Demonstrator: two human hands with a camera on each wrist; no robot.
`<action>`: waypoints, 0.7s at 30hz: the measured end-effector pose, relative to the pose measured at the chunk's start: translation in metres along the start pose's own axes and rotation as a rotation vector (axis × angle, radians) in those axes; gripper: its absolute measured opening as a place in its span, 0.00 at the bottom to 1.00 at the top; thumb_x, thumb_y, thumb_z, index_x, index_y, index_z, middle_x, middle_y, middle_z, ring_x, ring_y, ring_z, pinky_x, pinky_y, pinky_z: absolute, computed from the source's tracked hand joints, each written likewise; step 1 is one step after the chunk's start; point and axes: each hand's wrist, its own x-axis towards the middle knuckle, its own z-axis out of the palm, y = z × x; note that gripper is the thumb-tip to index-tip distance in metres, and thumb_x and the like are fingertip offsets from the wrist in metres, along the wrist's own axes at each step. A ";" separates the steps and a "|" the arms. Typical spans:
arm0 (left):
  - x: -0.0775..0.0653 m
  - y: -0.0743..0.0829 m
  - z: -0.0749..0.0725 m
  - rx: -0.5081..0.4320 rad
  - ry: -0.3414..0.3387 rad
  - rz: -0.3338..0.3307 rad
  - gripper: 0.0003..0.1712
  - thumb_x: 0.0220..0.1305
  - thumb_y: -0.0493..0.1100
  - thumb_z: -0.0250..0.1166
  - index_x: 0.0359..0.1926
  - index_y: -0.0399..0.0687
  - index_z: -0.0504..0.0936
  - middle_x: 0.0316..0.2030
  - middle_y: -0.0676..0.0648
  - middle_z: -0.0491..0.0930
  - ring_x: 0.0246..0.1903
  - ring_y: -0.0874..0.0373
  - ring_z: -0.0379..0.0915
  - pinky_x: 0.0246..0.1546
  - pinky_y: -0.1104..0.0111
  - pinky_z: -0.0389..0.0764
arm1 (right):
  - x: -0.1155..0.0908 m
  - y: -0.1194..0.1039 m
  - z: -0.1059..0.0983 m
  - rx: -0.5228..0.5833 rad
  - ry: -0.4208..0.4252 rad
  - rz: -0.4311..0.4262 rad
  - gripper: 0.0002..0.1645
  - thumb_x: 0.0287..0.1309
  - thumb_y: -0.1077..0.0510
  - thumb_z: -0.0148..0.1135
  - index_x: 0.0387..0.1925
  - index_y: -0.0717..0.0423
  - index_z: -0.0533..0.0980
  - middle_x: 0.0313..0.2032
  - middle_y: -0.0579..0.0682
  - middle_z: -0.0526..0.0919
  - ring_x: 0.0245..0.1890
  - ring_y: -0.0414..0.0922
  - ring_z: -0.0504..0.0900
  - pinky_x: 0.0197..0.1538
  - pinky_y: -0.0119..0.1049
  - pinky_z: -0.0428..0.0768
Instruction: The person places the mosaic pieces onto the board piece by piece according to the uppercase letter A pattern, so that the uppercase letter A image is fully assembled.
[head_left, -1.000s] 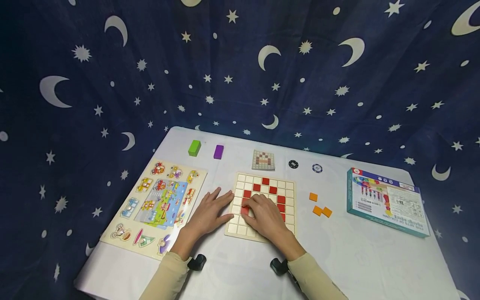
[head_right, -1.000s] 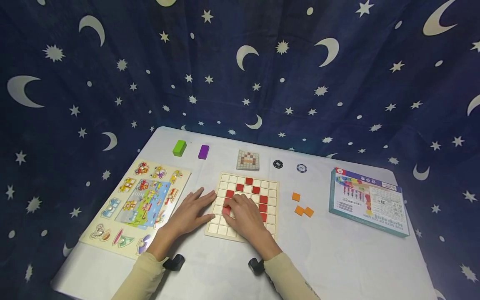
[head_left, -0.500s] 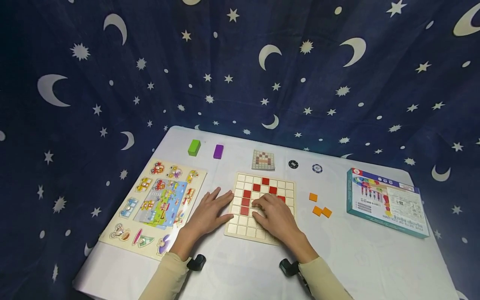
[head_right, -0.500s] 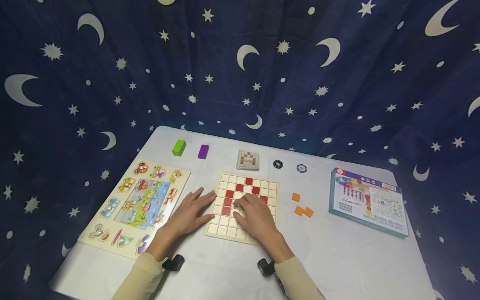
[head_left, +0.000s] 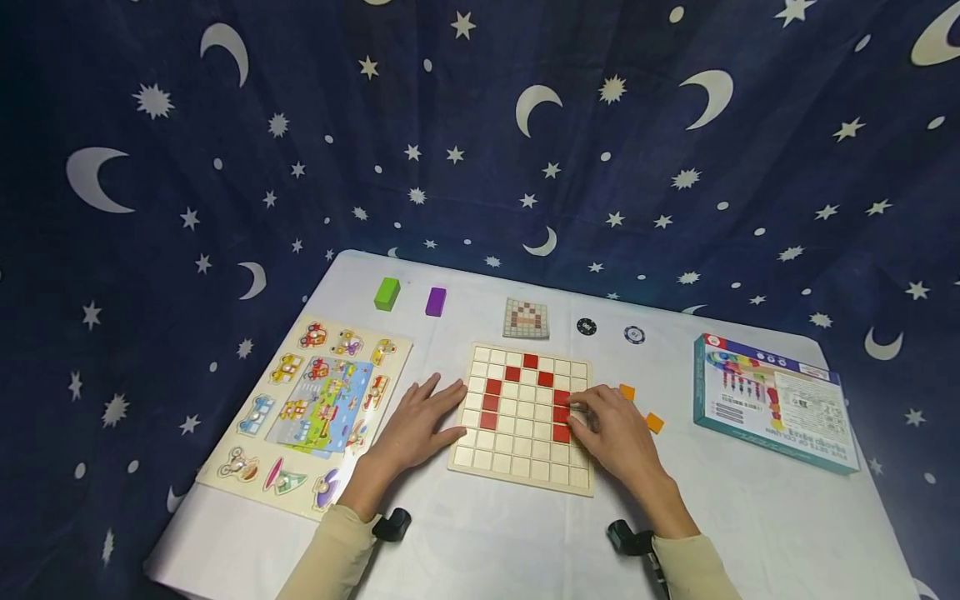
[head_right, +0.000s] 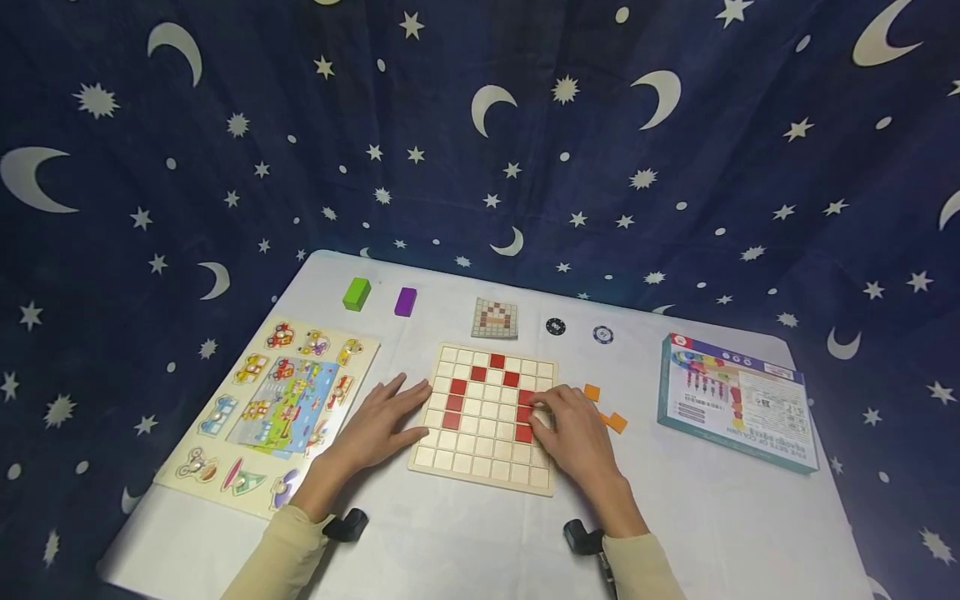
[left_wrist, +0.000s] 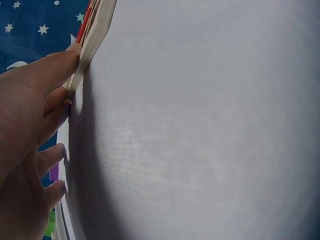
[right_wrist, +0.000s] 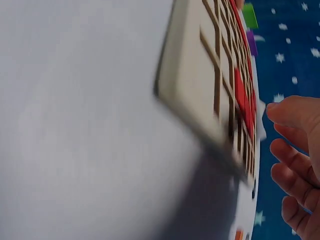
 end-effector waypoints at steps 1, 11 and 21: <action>0.000 0.000 0.000 -0.003 0.001 0.001 0.39 0.72 0.56 0.69 0.78 0.49 0.72 0.78 0.47 0.71 0.83 0.36 0.55 0.83 0.35 0.55 | -0.002 0.005 -0.002 -0.003 0.000 0.013 0.17 0.59 0.54 0.78 0.50 0.49 0.87 0.48 0.51 0.87 0.46 0.50 0.82 0.48 0.49 0.81; 0.000 0.001 -0.001 -0.009 0.004 0.005 0.39 0.72 0.55 0.69 0.78 0.48 0.72 0.79 0.47 0.70 0.83 0.36 0.55 0.83 0.35 0.54 | -0.019 0.051 -0.023 -0.080 0.035 0.126 0.20 0.59 0.56 0.78 0.52 0.56 0.87 0.49 0.58 0.87 0.45 0.54 0.81 0.46 0.53 0.81; 0.000 0.001 -0.001 -0.020 -0.018 -0.014 0.41 0.72 0.56 0.69 0.79 0.49 0.70 0.80 0.48 0.68 0.84 0.37 0.53 0.84 0.36 0.52 | -0.029 0.067 -0.032 -0.172 0.041 0.173 0.22 0.56 0.53 0.81 0.49 0.61 0.87 0.47 0.62 0.88 0.45 0.60 0.83 0.49 0.58 0.82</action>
